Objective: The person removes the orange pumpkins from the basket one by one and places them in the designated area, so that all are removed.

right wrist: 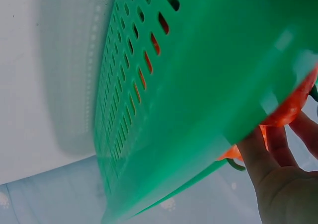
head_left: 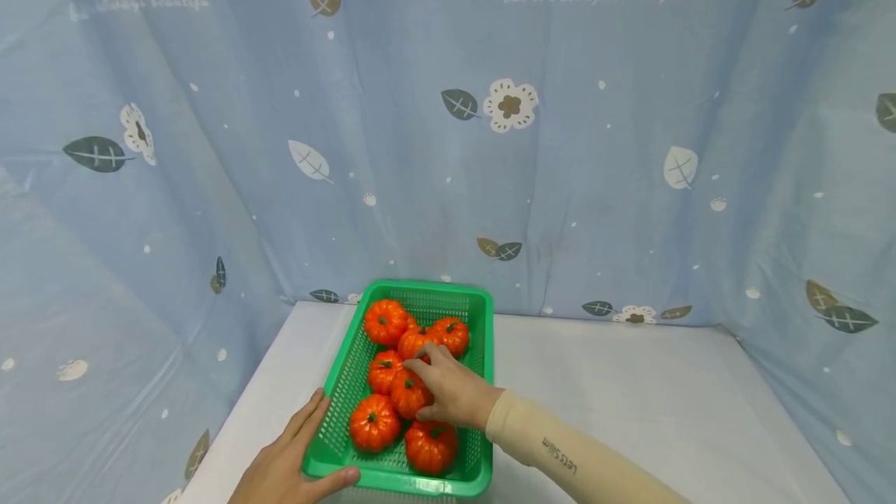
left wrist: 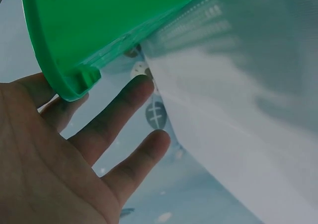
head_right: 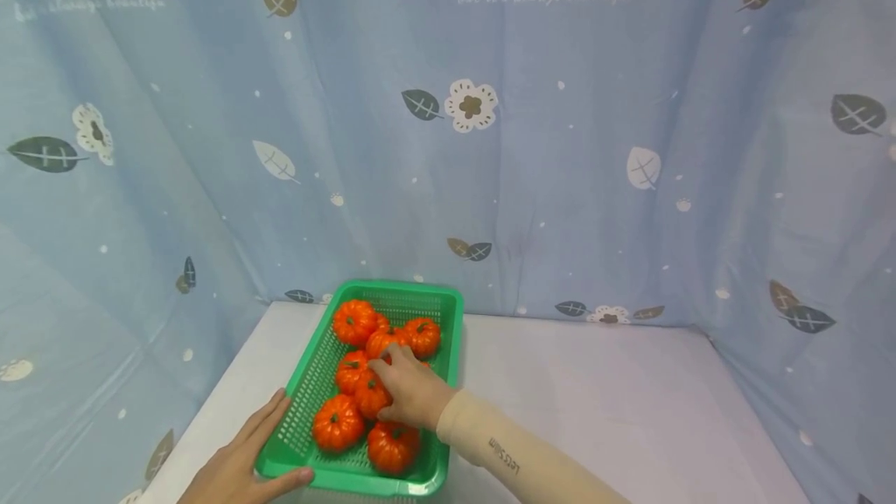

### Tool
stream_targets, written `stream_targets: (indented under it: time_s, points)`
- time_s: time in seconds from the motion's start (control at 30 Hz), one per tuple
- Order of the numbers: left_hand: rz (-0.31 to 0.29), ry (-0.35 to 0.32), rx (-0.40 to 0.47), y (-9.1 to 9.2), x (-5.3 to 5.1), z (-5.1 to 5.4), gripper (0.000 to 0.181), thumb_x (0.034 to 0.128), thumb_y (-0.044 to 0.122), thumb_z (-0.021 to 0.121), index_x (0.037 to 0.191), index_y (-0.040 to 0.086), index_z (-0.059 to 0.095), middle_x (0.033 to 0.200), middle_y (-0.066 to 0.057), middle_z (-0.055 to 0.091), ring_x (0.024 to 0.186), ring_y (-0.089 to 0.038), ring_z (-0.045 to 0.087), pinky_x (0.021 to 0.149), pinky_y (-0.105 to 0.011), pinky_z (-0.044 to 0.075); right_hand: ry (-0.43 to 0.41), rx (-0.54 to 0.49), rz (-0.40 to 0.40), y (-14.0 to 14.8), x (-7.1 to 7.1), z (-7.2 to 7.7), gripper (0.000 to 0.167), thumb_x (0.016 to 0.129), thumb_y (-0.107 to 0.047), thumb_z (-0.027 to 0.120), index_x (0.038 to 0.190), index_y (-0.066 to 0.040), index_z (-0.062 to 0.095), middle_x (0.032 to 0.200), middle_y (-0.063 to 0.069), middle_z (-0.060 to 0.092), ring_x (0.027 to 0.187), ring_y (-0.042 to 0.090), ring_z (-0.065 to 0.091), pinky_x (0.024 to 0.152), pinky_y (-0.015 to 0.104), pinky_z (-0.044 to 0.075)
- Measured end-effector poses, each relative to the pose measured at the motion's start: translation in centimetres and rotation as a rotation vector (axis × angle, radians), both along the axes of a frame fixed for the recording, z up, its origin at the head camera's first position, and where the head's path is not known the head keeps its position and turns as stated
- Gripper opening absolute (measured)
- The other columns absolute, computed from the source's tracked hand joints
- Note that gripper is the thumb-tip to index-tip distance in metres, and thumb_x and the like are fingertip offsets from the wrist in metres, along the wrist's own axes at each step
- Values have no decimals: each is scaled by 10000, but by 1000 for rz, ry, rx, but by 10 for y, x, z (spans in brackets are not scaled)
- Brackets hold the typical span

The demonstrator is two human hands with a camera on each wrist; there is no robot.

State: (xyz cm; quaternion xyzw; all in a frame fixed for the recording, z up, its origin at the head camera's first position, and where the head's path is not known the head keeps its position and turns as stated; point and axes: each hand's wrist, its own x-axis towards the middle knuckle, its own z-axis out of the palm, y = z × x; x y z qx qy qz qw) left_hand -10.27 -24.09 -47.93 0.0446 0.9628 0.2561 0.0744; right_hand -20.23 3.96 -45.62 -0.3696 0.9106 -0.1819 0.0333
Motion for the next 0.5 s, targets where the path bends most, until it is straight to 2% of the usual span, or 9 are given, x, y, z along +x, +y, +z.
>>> stream_targets:
  time_s: [0.23, 0.5]
  points:
    - [6, -7, 1, -1, 0, -1, 1112, 790, 710, 721, 1632, 164, 241, 1670, -58, 226, 1174, -415, 607, 846, -583, 546, -21, -17, 14, -2, 0, -1, 702, 828, -243, 873, 1426, -78, 545, 1275, 45, 472, 1108, 135, 522, 915, 183, 501]
    - [-12, -2, -2, -1, -2, -1, 1108, 796, 702, 722, 1631, 154, 241, 1671, -58, 226, 1166, -412, 611, 840, -581, 547, -26, -24, -5, 2, 0, 1, 706, 809, -280, 887, 1409, -86, 569, 1294, 42, 475, 1156, 151, 513, 982, 226, 489]
